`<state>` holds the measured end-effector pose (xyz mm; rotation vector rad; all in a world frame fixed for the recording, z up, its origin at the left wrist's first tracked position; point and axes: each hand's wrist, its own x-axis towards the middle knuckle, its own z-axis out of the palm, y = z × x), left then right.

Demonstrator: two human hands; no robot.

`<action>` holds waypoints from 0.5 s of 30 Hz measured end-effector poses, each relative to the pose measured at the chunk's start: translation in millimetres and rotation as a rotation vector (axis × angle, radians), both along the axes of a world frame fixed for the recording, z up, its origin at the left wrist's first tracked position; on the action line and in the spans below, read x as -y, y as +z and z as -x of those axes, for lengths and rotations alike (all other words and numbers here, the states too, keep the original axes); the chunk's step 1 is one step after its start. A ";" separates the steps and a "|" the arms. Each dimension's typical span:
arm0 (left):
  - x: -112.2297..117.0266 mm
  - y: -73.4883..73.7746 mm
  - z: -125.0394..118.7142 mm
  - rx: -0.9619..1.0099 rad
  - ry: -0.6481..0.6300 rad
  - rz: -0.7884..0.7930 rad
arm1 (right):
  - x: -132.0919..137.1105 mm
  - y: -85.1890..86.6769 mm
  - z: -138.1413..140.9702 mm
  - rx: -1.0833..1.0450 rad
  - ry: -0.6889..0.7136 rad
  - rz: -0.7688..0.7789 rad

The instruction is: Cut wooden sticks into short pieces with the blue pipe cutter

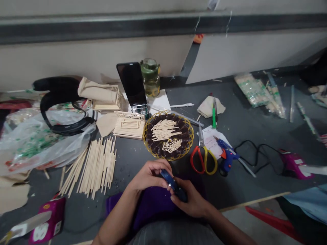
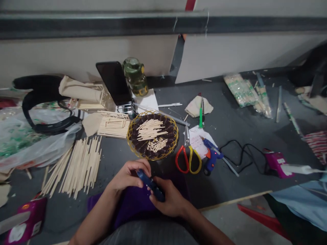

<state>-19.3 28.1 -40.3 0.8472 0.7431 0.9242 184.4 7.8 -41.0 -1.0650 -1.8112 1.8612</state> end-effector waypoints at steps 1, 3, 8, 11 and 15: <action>0.4 -0.4 -0.7 0.015 -0.003 0.021 | 0.2 1.5 -0.9 0.017 0.005 0.002; 1.0 -1.2 -2.5 0.050 -0.006 0.062 | 0.0 4.9 -2.9 0.047 0.015 0.019; 2.1 -2.5 -4.6 0.023 -0.002 0.023 | -1.2 15.1 -5.1 0.089 0.021 -0.009; 2.5 -3.4 -3.8 -0.035 0.016 -0.038 | -1.3 19.0 -4.0 0.076 0.025 -0.016; 3.4 -5.0 -3.5 -0.057 0.031 -0.079 | 0.3 14.3 -1.7 0.064 0.017 -0.070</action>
